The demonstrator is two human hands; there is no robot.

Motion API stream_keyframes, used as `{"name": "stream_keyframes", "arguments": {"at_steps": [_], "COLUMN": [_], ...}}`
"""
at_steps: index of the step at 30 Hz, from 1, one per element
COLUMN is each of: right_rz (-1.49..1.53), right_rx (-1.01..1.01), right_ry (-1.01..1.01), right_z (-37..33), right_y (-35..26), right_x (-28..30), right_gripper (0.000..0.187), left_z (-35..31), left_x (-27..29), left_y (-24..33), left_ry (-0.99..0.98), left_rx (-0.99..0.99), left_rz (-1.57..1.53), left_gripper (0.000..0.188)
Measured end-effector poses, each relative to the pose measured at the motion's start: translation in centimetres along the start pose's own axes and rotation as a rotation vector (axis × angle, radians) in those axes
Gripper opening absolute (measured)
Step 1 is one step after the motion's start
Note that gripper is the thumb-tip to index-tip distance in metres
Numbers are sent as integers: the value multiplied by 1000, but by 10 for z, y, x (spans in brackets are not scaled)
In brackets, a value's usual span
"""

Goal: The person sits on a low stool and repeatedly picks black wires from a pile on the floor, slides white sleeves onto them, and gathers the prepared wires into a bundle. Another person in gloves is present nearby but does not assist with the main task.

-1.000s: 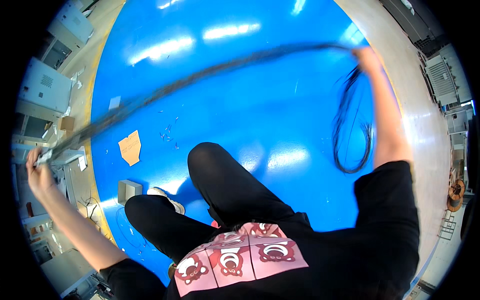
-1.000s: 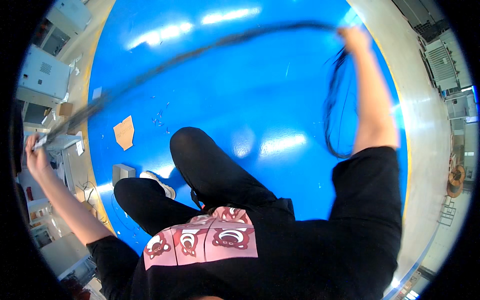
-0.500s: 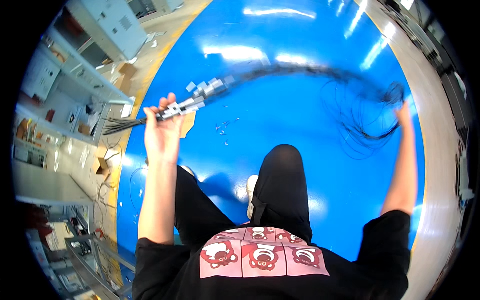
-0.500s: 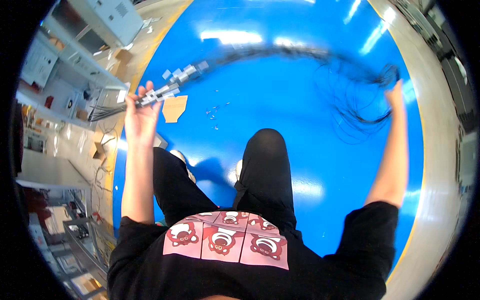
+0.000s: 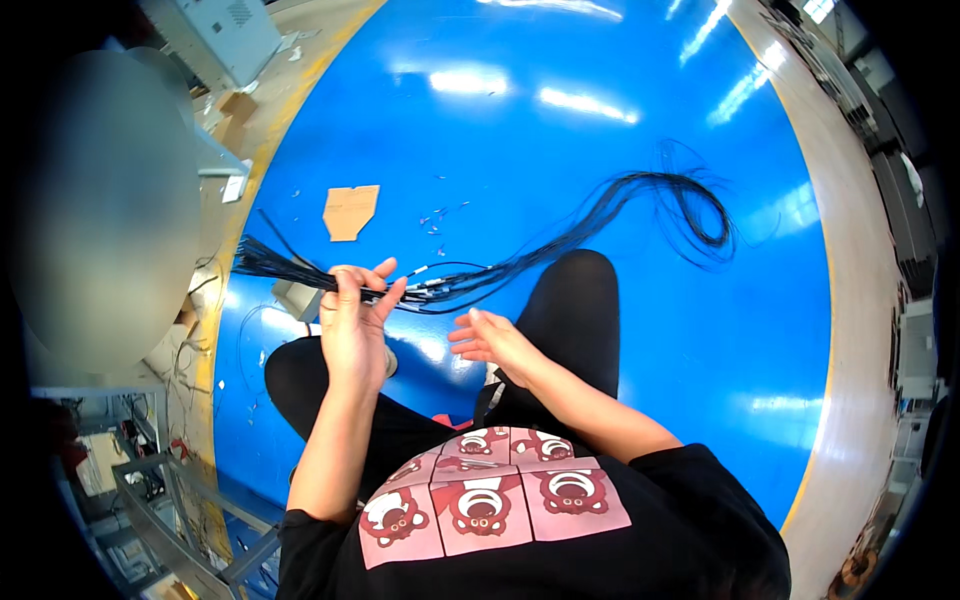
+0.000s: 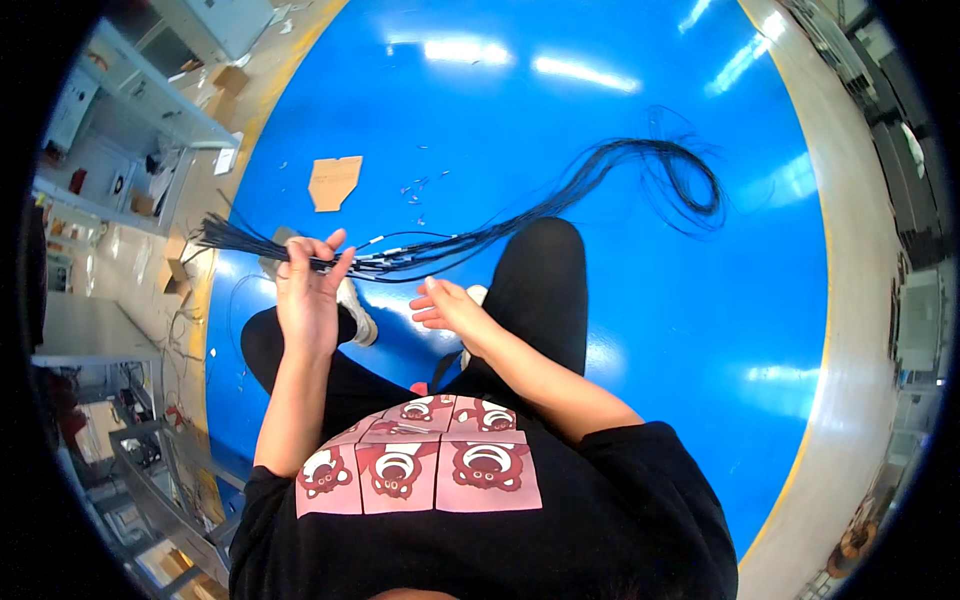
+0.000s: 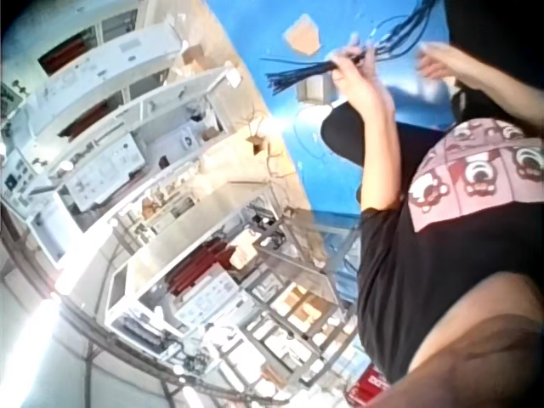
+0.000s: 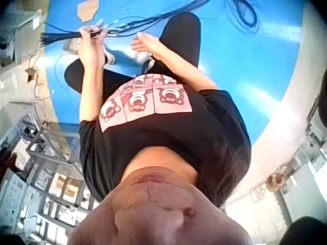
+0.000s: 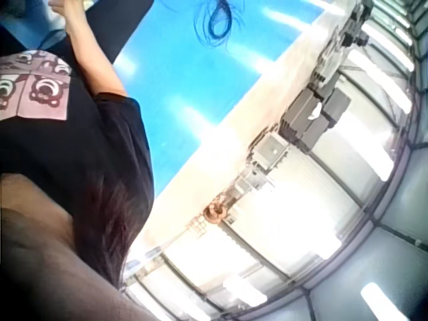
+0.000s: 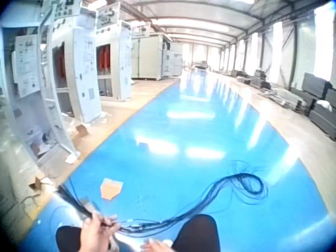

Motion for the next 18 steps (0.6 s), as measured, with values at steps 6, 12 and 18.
{"name": "stream_keyframes", "arguments": {"at_steps": [6,12,18], "right_rz": [812,1256,903], "right_rx": [-2,444,535], "right_ry": [38,117,334], "right_z": [50,110,44], "right_y": [-9,-135,-132], "right_x": [-5,26,83], "right_gripper": [85,16,26], "left_z": [-30,-73,-85], "left_x": [13,34,57], "left_y": [67,81,39], "left_ry": [-76,-143,1], "left_rx": [-178,-210,-19], "left_rz": [-139,-129,-472], "left_gripper": [27,20,21]}}
Point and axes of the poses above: each hand's wrist, its own z-axis towards the middle knuckle, its own x-axis out of the back of the hand, y = z × x, the point moved 5 cm from there along z, towards the middle knuckle
